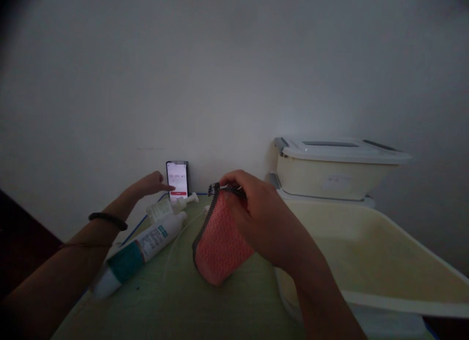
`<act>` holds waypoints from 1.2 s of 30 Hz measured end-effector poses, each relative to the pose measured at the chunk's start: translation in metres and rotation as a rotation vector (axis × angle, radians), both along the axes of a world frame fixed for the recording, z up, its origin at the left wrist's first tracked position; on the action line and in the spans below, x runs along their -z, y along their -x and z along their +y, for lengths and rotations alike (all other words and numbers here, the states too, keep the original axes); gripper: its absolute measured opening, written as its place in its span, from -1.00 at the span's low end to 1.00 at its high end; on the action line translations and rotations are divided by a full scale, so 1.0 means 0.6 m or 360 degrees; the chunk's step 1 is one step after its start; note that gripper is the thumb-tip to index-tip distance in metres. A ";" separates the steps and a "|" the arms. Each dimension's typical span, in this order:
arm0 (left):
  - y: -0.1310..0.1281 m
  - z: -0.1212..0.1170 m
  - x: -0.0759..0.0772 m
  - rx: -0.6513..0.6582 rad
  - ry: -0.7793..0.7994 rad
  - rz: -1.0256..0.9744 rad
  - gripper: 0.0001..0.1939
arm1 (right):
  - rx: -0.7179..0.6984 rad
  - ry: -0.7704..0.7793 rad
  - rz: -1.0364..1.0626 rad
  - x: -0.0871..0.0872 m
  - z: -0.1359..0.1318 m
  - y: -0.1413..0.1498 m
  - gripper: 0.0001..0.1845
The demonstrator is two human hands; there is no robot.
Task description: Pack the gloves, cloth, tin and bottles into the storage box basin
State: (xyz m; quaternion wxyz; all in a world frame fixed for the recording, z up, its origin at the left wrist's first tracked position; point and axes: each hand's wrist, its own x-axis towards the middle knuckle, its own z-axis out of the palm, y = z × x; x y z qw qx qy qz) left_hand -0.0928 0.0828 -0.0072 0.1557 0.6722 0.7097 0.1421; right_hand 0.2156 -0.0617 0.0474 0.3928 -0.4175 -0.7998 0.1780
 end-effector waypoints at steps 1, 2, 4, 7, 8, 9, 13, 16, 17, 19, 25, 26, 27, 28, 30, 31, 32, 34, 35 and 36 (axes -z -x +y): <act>-0.013 -0.013 -0.016 0.0066 -0.0005 0.0028 -0.69 | 0.0014 -0.0014 0.0016 -0.001 0.000 -0.001 -0.81; -0.030 -0.028 -0.033 0.0140 -0.0001 0.0047 -0.69 | 0.0034 -0.0028 0.0034 -0.003 -0.001 -0.002 -0.82; -0.071 -0.066 -0.068 0.0337 0.0032 0.0027 -0.67 | 0.0087 -0.0073 0.0098 -0.007 -0.001 -0.006 -0.84; -0.135 -0.128 -0.116 0.0974 0.0200 -0.0174 -0.67 | 0.0152 -0.0131 0.0224 -0.012 0.000 -0.015 -0.87; -0.152 -0.147 -0.127 0.1142 0.0168 -0.0326 -0.68 | 0.0162 -0.0144 0.0261 -0.014 -0.001 -0.019 -0.88; -0.166 -0.164 -0.135 0.1283 0.0142 -0.0501 -0.69 | 0.0164 -0.0151 0.0289 -0.014 -0.001 -0.022 -0.88; -0.186 -0.200 -0.131 0.1426 0.0057 -0.0882 -0.81 | 0.0143 -0.0132 0.0353 -0.016 -0.001 -0.033 -0.90; -0.182 -0.203 -0.111 0.1484 0.0146 -0.1012 -0.84 | 0.0116 -0.0111 0.0369 -0.015 0.001 -0.033 -0.90; -0.181 -0.203 -0.106 0.1490 0.0146 -0.1040 -0.82 | 0.0101 -0.0101 0.0372 -0.014 0.001 -0.033 -0.89; -0.181 -0.203 -0.101 0.1486 0.0100 -0.1052 -0.80 | 0.0063 -0.0067 0.0378 -0.012 0.001 -0.031 -0.88; -0.187 -0.218 -0.108 0.1491 -0.0045 -0.0863 -0.79 | -0.0038 0.0010 0.0441 -0.009 -0.004 -0.023 -0.84; -0.187 -0.220 -0.109 0.1474 -0.0084 -0.0799 -0.79 | -0.0063 0.0029 0.0449 -0.010 -0.005 -0.021 -0.84; -0.188 -0.222 -0.109 0.1452 -0.0122 -0.0733 -0.80 | -0.0082 0.0044 0.0454 -0.011 -0.006 -0.020 -0.84; -0.188 -0.224 -0.109 0.1430 -0.0154 -0.0671 -0.81 | -0.0094 0.0053 0.0457 -0.012 -0.006 -0.019 -0.85; -0.189 -0.225 -0.109 0.1407 -0.0208 -0.0572 -0.87 | -0.0097 0.0058 0.0467 -0.013 -0.006 -0.018 -0.86; -0.189 -0.225 -0.109 0.1402 -0.0230 -0.0536 -0.89 | -0.0087 0.0062 0.0468 -0.014 -0.006 -0.019 -0.87; -0.189 -0.225 -0.109 0.1401 -0.0250 -0.0507 -0.92 | -0.0077 0.0075 0.0464 -0.014 -0.006 -0.020 -0.88; -0.189 -0.225 -0.109 0.1399 -0.0291 -0.0472 -0.95 | -0.0080 0.0108 0.0444 -0.014 -0.006 -0.023 -0.90; -0.189 -0.225 -0.109 0.1394 -0.0308 -0.0468 -0.96 | -0.0088 0.0121 0.0431 -0.013 -0.006 -0.025 -0.89; -0.189 -0.225 -0.109 0.1387 -0.0320 -0.0471 -0.97 | -0.0097 0.0131 0.0425 -0.013 -0.006 -0.026 -0.88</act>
